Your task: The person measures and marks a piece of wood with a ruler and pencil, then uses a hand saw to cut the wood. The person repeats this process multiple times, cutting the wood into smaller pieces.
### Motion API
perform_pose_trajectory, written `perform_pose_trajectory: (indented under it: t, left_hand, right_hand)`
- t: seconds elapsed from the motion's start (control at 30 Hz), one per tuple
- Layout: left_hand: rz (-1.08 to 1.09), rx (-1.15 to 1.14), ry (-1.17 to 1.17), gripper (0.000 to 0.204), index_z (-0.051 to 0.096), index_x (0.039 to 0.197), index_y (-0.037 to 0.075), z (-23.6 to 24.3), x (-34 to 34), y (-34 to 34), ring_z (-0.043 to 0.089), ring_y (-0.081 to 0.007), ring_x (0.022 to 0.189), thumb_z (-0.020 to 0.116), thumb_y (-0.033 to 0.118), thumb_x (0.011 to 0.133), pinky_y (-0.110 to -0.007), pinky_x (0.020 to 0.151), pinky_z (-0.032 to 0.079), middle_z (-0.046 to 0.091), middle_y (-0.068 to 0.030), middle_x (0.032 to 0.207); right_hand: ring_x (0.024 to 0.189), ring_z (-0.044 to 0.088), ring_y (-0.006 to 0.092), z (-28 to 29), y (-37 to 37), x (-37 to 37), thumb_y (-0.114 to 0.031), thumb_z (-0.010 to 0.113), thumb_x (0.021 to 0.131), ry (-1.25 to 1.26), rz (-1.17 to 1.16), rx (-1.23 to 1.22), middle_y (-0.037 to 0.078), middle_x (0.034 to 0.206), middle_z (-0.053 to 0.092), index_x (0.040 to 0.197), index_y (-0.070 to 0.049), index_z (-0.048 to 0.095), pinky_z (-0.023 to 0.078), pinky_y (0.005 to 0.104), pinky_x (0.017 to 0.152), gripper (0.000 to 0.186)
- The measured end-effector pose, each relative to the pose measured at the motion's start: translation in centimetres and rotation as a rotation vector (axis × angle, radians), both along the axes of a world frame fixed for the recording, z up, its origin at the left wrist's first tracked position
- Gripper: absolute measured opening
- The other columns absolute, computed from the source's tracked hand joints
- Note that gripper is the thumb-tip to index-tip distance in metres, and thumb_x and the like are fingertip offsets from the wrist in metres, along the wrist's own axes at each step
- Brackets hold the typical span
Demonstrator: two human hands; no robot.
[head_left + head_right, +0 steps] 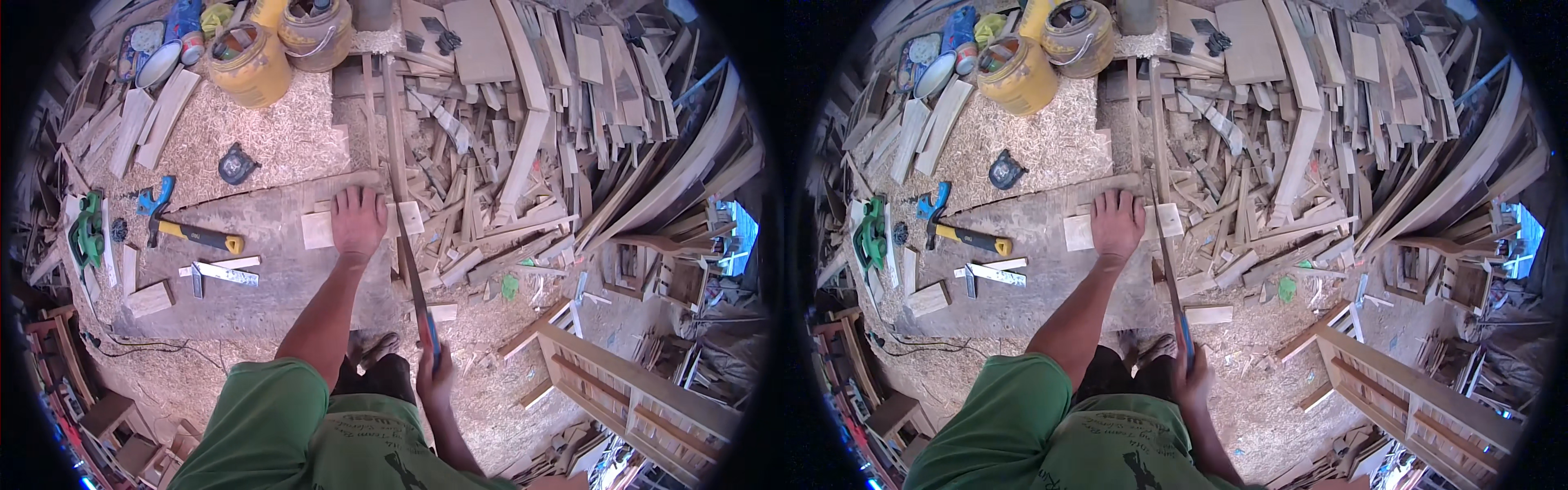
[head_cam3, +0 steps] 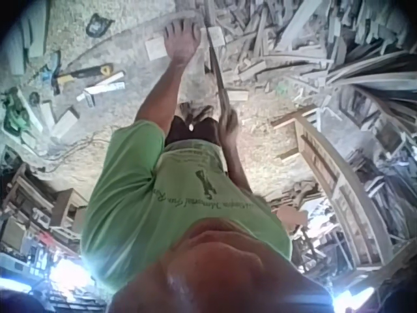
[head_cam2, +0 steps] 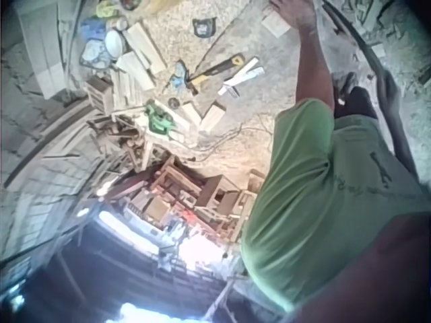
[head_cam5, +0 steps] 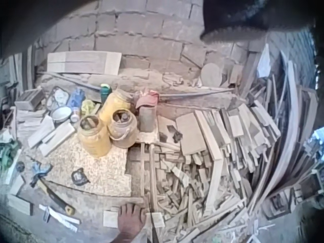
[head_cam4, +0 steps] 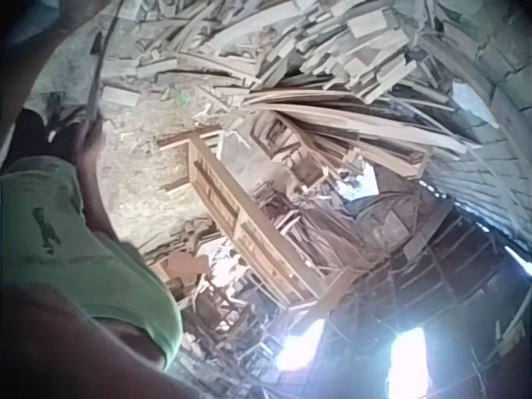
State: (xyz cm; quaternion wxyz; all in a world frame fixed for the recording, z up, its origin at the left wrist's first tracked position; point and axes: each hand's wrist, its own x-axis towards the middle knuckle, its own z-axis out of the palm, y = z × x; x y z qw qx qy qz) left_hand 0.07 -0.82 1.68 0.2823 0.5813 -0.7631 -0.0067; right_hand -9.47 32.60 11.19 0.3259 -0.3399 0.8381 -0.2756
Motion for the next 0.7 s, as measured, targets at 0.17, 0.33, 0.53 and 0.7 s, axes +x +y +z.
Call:
perform_pose_trajectory:
  t: [0.17, 0.33, 0.53, 0.7]
  left_hand:
    - [0.021, -0.028, -0.024, 0.027, 0.069, 0.109, 0.008, -0.6, 0.0, 0.4, 0.061, -0.0392, 0.106, 0.066, 0.034, 0.103, -0.054, 0.096, 0.05, 0.063, -0.0179, 0.112]
    - [0.038, 0.062, -0.031, 0.027, 0.07, 0.112, 0.01, -0.9, 0.4, 0.3, 0.059, -0.0379, 0.111, 0.064, 0.035, 0.104, -0.054, 0.103, 0.047, 0.064, -0.0166, 0.115]
    - [0.007, 0.016, -0.031, 0.028, 0.069, 0.111, 0.008, -0.6, -0.1, 0.2, 0.061, -0.0384, 0.108, 0.065, 0.035, 0.103, -0.054, 0.099, 0.048, 0.063, -0.0169, 0.112]
    - [0.021, -0.01, -0.055, 0.028, 0.069, 0.111, 0.008, -1.0, 0.1, 0.5, 0.061, -0.0388, 0.107, 0.066, 0.035, 0.103, -0.053, 0.097, 0.048, 0.062, -0.0173, 0.111]
  right_hand:
    - [0.061, 0.067, 0.0352, -0.5, -8.3, 0.3, -0.027, 0.063, 0.113, -0.019, 0.026, -0.192, 0.021, 0.074, 0.066, 0.114, 0.002, 0.065, 0.049, 0.047, 0.057, 0.029]
    - [0.07, 0.074, 0.0371, 2.6, 5.4, 0.8, -0.026, 0.061, 0.114, -0.047, 0.043, -0.155, 0.019, 0.084, 0.074, 0.131, 0.003, 0.067, 0.055, 0.0449, 0.064, 0.034]
    - [0.081, 0.077, 0.0495, -1.2, -3.9, -0.1, -0.032, 0.065, 0.111, -0.031, 0.033, -0.148, 0.03, 0.092, 0.075, 0.133, 0.0, 0.068, 0.057, 0.0561, 0.067, 0.039]
    - [0.081, 0.071, 0.0556, 0.0, -14.7, -0.5, -0.033, 0.064, 0.113, -0.038, 0.073, -0.25, 0.032, 0.09, 0.072, 0.123, 0.0, 0.068, 0.052, 0.0579, 0.065, 0.035]
